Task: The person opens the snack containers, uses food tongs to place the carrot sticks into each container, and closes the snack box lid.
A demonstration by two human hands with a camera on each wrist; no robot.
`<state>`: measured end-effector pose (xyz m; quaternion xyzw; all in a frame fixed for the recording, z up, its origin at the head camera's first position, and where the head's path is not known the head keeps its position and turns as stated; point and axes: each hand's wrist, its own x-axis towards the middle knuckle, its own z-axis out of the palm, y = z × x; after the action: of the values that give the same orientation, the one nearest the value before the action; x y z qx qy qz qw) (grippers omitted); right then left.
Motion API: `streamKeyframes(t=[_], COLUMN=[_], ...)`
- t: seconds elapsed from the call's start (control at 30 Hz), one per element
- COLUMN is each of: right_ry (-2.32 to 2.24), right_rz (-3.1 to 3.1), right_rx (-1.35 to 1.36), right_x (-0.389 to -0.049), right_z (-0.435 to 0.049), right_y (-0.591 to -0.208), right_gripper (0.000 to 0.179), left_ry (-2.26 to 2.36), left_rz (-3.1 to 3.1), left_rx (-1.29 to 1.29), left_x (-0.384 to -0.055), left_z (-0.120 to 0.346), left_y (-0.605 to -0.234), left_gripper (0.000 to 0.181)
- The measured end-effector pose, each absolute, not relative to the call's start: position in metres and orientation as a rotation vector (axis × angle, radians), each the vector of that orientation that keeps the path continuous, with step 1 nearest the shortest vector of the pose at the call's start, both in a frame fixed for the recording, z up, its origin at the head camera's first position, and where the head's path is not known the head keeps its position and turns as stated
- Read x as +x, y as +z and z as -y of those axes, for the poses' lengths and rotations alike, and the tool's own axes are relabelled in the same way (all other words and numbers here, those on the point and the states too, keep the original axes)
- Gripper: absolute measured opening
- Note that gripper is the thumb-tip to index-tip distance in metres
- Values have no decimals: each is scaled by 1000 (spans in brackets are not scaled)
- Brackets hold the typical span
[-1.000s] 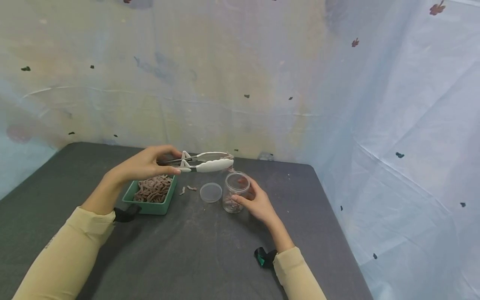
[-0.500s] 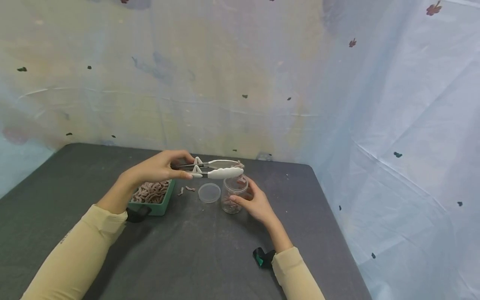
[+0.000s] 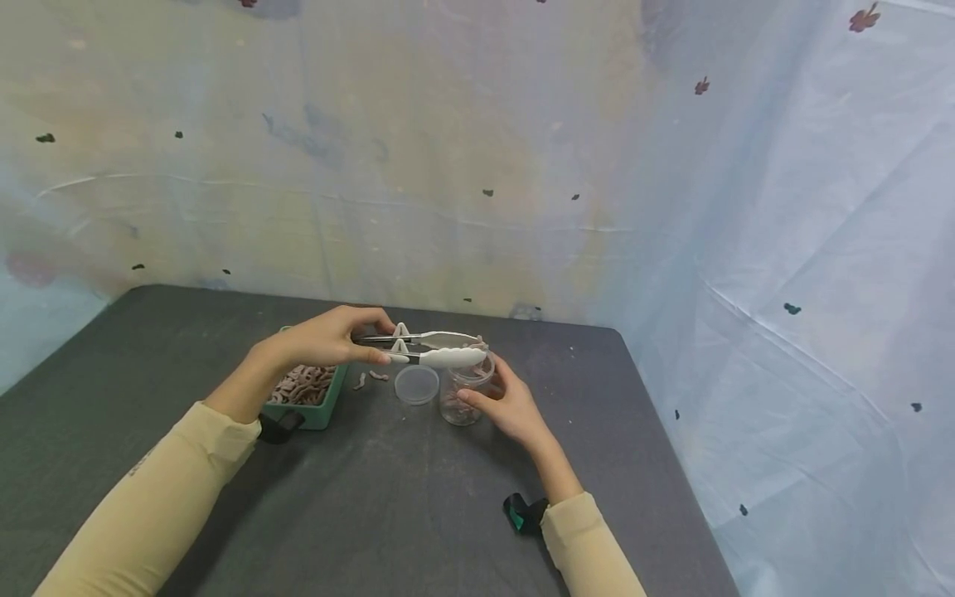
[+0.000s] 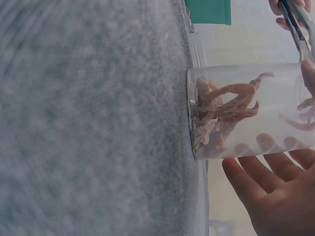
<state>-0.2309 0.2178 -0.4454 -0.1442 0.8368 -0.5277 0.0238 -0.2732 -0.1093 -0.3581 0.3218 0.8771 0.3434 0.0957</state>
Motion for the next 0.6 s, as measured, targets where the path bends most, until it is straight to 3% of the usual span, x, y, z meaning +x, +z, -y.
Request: streamKeyframes(t=[0.6], right_ry=[-1679], right_rz=[-2572], right_rx=[-449], right_x=[-233], right_z=[-218], right_y=[-450], right_gripper=[83], left_ry=[956], left_rz=[-2606], left_rx=[939], left_x=[-271], left_z=[109], left_y=[-355], left_gripper=[51])
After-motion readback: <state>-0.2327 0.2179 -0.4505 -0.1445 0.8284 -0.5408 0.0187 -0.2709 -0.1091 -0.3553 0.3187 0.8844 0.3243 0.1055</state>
